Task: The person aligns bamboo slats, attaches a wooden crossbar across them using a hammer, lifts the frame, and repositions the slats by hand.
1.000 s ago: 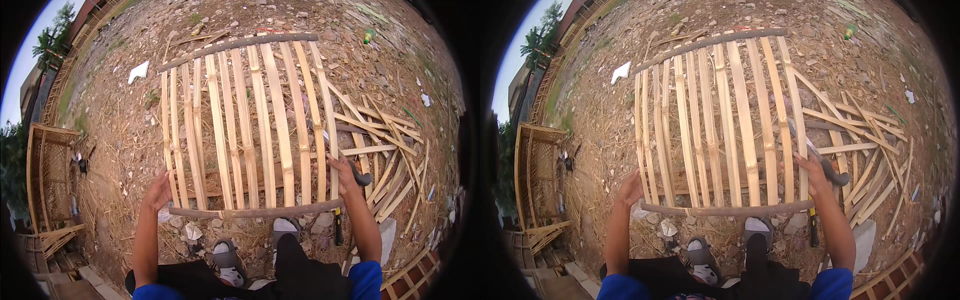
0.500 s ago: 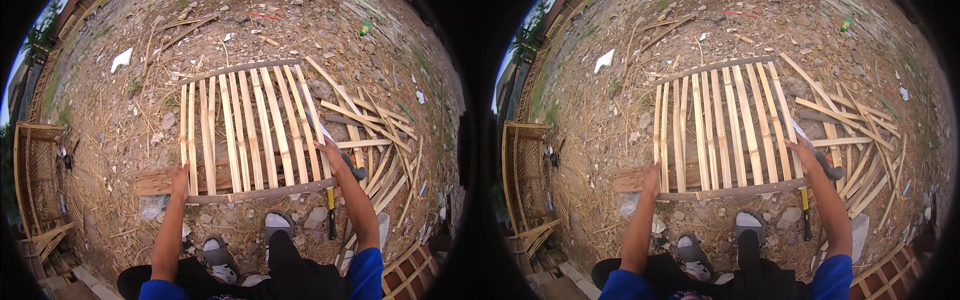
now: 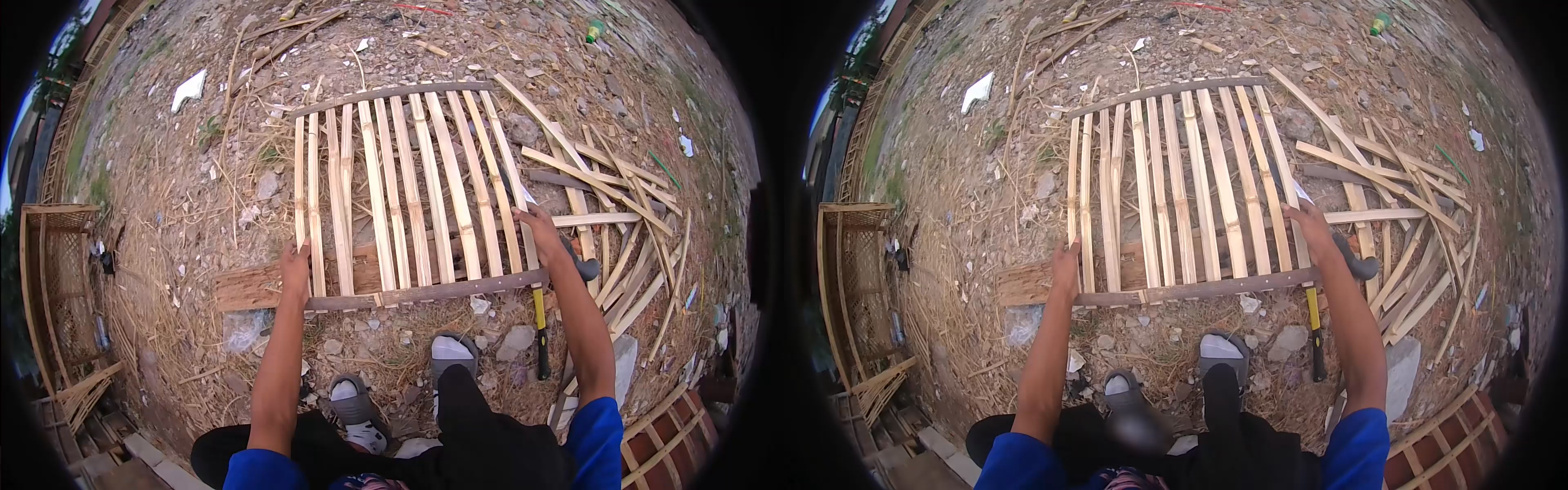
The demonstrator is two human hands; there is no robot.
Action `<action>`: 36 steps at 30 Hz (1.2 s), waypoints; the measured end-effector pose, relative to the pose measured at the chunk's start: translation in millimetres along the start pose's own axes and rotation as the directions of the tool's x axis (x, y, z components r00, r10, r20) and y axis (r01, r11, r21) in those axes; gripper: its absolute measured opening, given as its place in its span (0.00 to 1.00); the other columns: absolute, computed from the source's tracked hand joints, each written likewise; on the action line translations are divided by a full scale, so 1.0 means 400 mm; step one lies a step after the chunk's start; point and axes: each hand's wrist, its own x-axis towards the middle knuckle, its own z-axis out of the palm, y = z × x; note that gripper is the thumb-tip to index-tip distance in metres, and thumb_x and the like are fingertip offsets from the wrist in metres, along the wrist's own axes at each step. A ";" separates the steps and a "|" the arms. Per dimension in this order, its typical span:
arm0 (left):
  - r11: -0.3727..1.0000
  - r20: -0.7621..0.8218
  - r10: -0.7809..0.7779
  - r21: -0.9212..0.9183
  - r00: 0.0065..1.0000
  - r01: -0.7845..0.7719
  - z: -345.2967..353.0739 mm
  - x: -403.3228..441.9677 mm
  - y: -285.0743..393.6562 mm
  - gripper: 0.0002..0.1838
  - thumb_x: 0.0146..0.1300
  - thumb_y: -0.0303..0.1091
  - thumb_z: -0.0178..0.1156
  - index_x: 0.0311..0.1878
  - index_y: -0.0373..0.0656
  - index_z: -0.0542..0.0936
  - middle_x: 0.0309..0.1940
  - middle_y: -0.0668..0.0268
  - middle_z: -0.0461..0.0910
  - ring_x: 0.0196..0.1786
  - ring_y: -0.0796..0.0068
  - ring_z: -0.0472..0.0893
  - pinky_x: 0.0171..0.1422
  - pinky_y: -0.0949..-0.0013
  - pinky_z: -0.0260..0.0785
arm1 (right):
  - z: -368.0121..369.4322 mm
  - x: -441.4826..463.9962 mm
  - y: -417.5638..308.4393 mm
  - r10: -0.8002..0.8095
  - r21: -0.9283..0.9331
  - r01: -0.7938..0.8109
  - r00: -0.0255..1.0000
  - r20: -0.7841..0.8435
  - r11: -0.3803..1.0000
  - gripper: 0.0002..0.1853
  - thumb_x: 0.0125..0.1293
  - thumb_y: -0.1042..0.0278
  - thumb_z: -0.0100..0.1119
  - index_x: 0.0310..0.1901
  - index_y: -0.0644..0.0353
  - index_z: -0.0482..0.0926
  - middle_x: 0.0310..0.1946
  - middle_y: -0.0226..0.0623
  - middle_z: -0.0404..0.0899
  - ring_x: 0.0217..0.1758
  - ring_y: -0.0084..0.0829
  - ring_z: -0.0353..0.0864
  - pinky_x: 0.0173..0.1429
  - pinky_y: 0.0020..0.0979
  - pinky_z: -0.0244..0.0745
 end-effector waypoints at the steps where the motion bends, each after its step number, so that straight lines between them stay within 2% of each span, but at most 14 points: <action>1: 1.000 0.015 0.009 0.000 1.000 -0.009 -0.002 0.001 0.000 0.18 0.75 0.40 0.62 0.57 0.36 0.76 0.41 0.64 0.83 0.41 0.76 0.79 0.46 0.68 0.71 | 0.005 -0.001 -0.011 0.001 -0.016 -0.002 1.000 -0.021 1.000 0.15 0.71 0.64 0.64 0.54 0.64 0.81 0.33 0.26 0.80 0.34 0.19 0.78 0.41 0.25 0.75; 3: 1.000 0.043 0.027 0.000 0.999 -0.027 -0.009 0.000 0.001 0.23 0.74 0.42 0.63 0.62 0.34 0.75 0.49 0.60 0.82 0.51 0.70 0.78 0.58 0.64 0.70 | 0.008 0.007 -0.007 -0.007 -0.039 0.005 0.998 -0.058 0.999 0.13 0.71 0.64 0.64 0.51 0.62 0.82 0.32 0.26 0.79 0.33 0.19 0.77 0.40 0.26 0.74; 5: 1.000 0.044 0.020 -0.001 0.999 -0.020 -0.010 0.002 -0.002 0.22 0.74 0.41 0.63 0.61 0.34 0.75 0.47 0.60 0.82 0.49 0.71 0.78 0.56 0.65 0.71 | 0.002 0.041 0.019 -0.035 -0.054 0.030 0.995 -0.090 0.998 0.10 0.71 0.62 0.63 0.46 0.59 0.84 0.33 0.26 0.78 0.33 0.19 0.76 0.41 0.26 0.73; 8: 1.000 0.043 0.013 0.002 0.999 -0.013 -0.003 0.016 -0.008 0.20 0.74 0.39 0.63 0.60 0.35 0.76 0.45 0.62 0.82 0.46 0.74 0.79 0.52 0.66 0.72 | 0.023 0.024 -0.006 -0.041 0.007 0.042 0.992 -0.119 0.999 0.13 0.72 0.63 0.63 0.51 0.61 0.83 0.34 0.28 0.79 0.31 0.20 0.77 0.41 0.26 0.74; 11: 0.999 0.035 0.041 0.008 0.999 -0.041 -0.005 0.039 -0.031 0.18 0.74 0.37 0.63 0.59 0.36 0.77 0.43 0.64 0.82 0.42 0.75 0.79 0.48 0.68 0.72 | 0.008 0.056 0.028 -0.085 -0.030 0.081 0.980 -0.177 0.996 0.21 0.69 0.66 0.66 0.60 0.66 0.79 0.41 0.37 0.83 0.40 0.26 0.82 0.46 0.30 0.78; 14: 0.988 -0.006 0.148 0.053 0.989 -0.147 -0.014 0.083 -0.078 0.16 0.73 0.34 0.63 0.59 0.36 0.77 0.46 0.64 0.82 0.45 0.74 0.79 0.49 0.67 0.73 | 0.017 0.045 0.074 -0.381 -0.369 0.292 0.904 -0.195 0.882 0.24 0.67 0.70 0.65 0.63 0.67 0.76 0.50 0.46 0.83 0.51 0.38 0.84 0.58 0.36 0.78; 17: 0.953 -0.098 0.275 0.159 0.956 -0.258 -0.016 0.063 -0.070 0.17 0.72 0.32 0.63 0.59 0.36 0.77 0.52 0.59 0.81 0.52 0.68 0.79 0.57 0.63 0.72 | 0.057 -0.058 0.047 -0.757 -0.747 0.446 0.643 -0.116 0.493 0.25 0.65 0.73 0.63 0.65 0.66 0.74 0.55 0.50 0.82 0.59 0.47 0.81 0.65 0.41 0.74; 18: 0.936 -0.131 0.319 0.200 0.939 -0.291 -0.012 0.044 -0.056 0.17 0.71 0.32 0.63 0.59 0.35 0.77 0.54 0.57 0.80 0.55 0.64 0.79 0.59 0.61 0.72 | 0.078 -0.097 0.032 -0.782 -0.710 0.501 0.612 -0.113 0.495 0.23 0.63 0.76 0.63 0.61 0.65 0.77 0.55 0.49 0.81 0.61 0.51 0.79 0.68 0.44 0.70; 21: 0.470 0.110 0.750 0.606 0.652 -0.642 -0.012 -0.010 -0.049 0.21 0.65 0.30 0.67 0.61 0.38 0.77 0.62 0.52 0.74 0.61 0.52 0.74 0.66 0.52 0.67 | 0.128 -0.184 0.061 -0.671 -0.663 0.555 0.734 0.106 0.502 0.19 0.62 0.75 0.64 0.57 0.62 0.79 0.54 0.46 0.81 0.57 0.49 0.80 0.65 0.44 0.72; 23: 0.389 0.327 0.729 0.525 0.602 -0.757 0.038 -0.102 -0.030 0.25 0.62 0.32 0.69 0.62 0.40 0.77 0.62 0.52 0.75 0.65 0.46 0.71 0.71 0.49 0.62 | 0.166 -0.228 0.094 -0.585 -0.649 0.584 0.770 0.254 0.487 0.17 0.61 0.70 0.69 0.53 0.58 0.81 0.52 0.41 0.80 0.56 0.48 0.79 0.64 0.45 0.70; 27: 0.102 0.750 0.494 0.453 0.441 -0.886 0.120 -0.256 -0.030 0.29 0.60 0.45 0.73 0.65 0.53 0.78 0.70 0.59 0.71 0.73 0.52 0.67 0.74 0.47 0.60 | 0.243 -0.301 0.115 -0.612 -0.712 0.673 0.653 0.445 0.200 0.24 0.56 0.61 0.77 0.54 0.54 0.81 0.55 0.38 0.78 0.63 0.45 0.73 0.70 0.51 0.63; 30: 0.032 0.799 0.462 0.418 0.384 -0.908 0.158 -0.275 -0.055 0.32 0.58 0.51 0.74 0.66 0.60 0.78 0.72 0.61 0.69 0.75 0.53 0.65 0.75 0.47 0.59 | 0.257 -0.308 0.131 -0.605 -0.756 0.648 0.639 0.476 0.091 0.28 0.53 0.55 0.79 0.55 0.51 0.81 0.58 0.37 0.76 0.67 0.45 0.69 0.72 0.57 0.58; 32: 0.018 0.784 0.469 0.451 0.406 -0.892 0.171 -0.258 -0.074 0.33 0.58 0.53 0.73 0.67 0.61 0.78 0.72 0.62 0.69 0.74 0.53 0.66 0.75 0.47 0.59 | 0.255 -0.290 0.155 -0.621 -0.789 0.612 0.640 0.453 0.056 0.29 0.52 0.54 0.79 0.56 0.52 0.81 0.59 0.38 0.74 0.68 0.45 0.68 0.73 0.59 0.57; 36: 0.018 0.764 0.516 0.442 0.387 -0.897 0.173 -0.240 -0.089 0.32 0.57 0.51 0.74 0.67 0.62 0.78 0.71 0.64 0.70 0.72 0.53 0.69 0.73 0.47 0.64 | 0.238 -0.267 0.169 -0.664 -0.770 0.636 0.600 0.446 0.058 0.29 0.50 0.56 0.80 0.54 0.50 0.82 0.58 0.34 0.76 0.67 0.44 0.70 0.72 0.57 0.58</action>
